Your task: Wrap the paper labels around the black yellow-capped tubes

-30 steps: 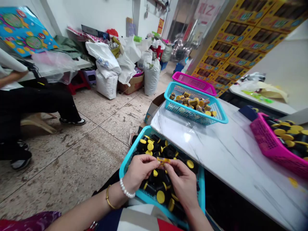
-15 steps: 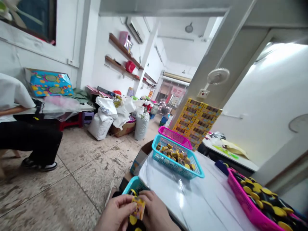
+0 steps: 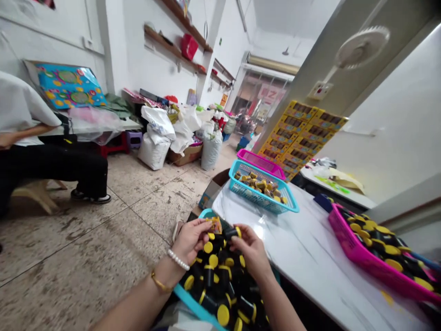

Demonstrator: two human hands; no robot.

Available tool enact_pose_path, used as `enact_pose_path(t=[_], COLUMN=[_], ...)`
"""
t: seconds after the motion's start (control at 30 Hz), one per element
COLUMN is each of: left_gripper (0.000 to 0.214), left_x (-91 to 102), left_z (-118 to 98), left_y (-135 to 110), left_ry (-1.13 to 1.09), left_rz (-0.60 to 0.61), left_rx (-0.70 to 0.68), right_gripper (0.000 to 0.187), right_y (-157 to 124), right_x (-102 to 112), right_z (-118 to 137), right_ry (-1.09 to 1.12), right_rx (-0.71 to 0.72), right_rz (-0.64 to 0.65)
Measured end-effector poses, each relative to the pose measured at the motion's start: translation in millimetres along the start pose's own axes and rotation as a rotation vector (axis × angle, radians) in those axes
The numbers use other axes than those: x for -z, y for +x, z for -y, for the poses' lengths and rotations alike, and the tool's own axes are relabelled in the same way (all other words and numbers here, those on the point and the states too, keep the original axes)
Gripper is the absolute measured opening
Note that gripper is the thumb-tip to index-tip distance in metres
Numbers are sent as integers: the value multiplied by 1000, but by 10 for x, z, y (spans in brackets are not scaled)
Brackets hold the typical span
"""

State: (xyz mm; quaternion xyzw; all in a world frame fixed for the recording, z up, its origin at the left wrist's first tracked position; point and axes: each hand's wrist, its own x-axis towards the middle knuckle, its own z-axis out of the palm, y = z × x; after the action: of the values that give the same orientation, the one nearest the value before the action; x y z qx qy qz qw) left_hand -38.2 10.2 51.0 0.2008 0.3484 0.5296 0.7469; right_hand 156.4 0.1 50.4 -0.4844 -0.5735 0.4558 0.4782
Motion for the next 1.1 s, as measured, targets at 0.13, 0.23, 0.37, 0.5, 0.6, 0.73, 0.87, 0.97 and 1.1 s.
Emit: enact_pose_path(t=[0.13,0.23,0.37,0.5,0.6,0.73,0.87,0.97,1.1], left_gripper=[16,15,13,11,10,9,6,5,9], left_x=[-89,-150,-182,-180,-182,-188,-191,-188,-169], left_z=[79,86,89,129,173,214,218,216,238], left_y=[29,29,18,20,35,42,20,9,15], left_ry=[-5,-6,-8,-13,-35,-86,-132,-153,-143], left_rz=[2,21,61,73,82,106,123,117,125], left_rx=[75,95,115,119,114,139,189,202,200], right_gripper=[34,32,34,33,29,29,29,30,32], right_y=[-67,-89,-94,-131,-157,-151,-159,-204,-257], right_x=[-3,-27,-34,-43,-62,-74,-77,-101,-150], right_z=[54,42,30,94,118,100,113,140,160], right_ry=[329,318,177,103,207,235,163,56,-35], right_rx=[-74,-72,-22,31,14,-9,-17,38,109], right_rz=[-162,-162,-213,-179,-164,-155,-174,-181,-172])
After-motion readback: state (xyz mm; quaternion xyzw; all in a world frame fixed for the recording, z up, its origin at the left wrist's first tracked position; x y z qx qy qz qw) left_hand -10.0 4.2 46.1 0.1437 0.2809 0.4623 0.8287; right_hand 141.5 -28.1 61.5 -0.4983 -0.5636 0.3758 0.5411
